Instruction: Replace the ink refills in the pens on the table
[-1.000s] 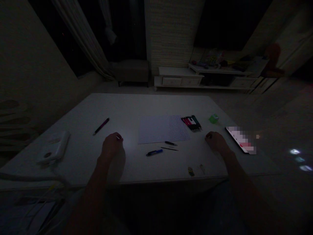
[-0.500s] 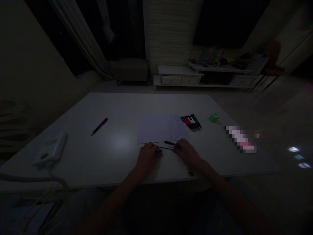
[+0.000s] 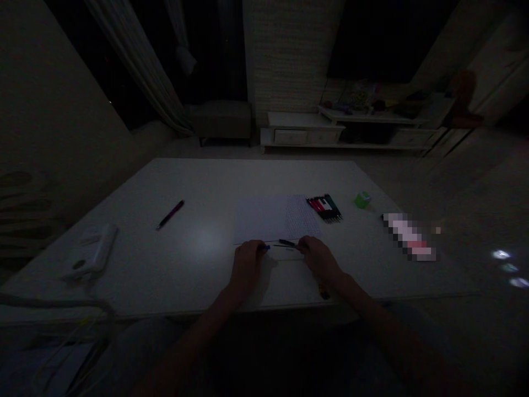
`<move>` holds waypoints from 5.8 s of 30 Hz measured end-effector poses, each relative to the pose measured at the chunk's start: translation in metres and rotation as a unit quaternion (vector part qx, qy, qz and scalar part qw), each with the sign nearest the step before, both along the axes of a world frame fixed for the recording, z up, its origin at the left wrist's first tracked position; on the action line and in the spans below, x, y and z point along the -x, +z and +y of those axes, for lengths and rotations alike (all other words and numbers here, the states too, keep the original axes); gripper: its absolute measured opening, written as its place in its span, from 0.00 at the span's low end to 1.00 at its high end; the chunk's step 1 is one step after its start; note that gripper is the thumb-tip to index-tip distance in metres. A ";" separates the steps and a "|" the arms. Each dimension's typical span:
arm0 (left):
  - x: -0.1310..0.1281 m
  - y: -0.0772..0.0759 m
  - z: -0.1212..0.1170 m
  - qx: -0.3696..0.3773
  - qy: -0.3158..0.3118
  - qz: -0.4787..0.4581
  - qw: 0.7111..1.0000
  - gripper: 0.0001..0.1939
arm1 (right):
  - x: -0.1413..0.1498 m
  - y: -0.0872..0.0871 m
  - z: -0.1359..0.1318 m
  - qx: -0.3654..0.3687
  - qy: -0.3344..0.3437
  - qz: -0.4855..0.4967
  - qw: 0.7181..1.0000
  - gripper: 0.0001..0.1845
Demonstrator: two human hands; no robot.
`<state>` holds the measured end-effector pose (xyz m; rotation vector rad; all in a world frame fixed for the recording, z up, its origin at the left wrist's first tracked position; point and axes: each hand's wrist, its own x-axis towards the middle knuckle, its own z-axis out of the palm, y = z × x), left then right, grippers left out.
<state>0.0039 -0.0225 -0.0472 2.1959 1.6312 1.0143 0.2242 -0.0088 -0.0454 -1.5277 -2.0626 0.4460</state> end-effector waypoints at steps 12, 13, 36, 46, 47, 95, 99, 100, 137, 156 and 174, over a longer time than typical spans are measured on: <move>0.001 0.004 0.000 0.004 0.017 0.007 1.000 0.06 | -0.002 0.004 -0.002 -0.040 0.016 0.021 0.999 0.03; 0.000 0.005 0.000 0.004 0.013 0.013 1.000 0.06 | -0.002 0.004 -0.002 -0.043 0.023 0.016 0.999 0.03; -0.005 -0.006 -0.009 -0.037 -0.125 0.144 0.981 0.08 | 0.016 0.008 -0.013 -0.197 0.165 0.051 0.965 0.05; -0.005 -0.004 -0.004 0.000 -0.122 0.216 0.969 0.07 | 0.021 0.019 -0.015 -0.135 0.190 0.074 0.970 0.09; -0.004 -0.004 -0.003 0.005 -0.116 0.192 0.975 0.07 | 0.016 0.025 -0.013 -0.110 0.187 0.081 0.973 0.12; -0.011 0.002 -0.005 -0.020 -0.067 0.204 0.976 0.09 | 0.019 0.041 -0.007 0.024 0.057 0.135 0.989 0.10; -0.010 0.004 -0.004 -0.022 -0.071 0.200 0.977 0.09 | 0.019 0.045 -0.009 0.034 0.057 0.134 0.989 0.09; -0.010 0.005 -0.005 -0.023 -0.074 0.199 0.977 0.09 | 0.020 0.046 -0.010 0.034 0.058 0.134 0.989 0.09; 0.015 0.023 0.011 0.073 -0.056 0.002 0.996 0.10 | 0.011 0.023 0.024 0.034 0.024 0.093 0.995 0.05; 0.008 0.019 0.014 0.028 -0.086 0.119 0.989 0.07 | 0.021 0.044 0.011 -0.012 0.071 0.204 0.976 0.06; 0.003 0.010 0.006 -0.084 -0.131 0.100 0.983 0.10 | 0.035 0.045 0.000 0.113 0.043 0.199 0.973 0.14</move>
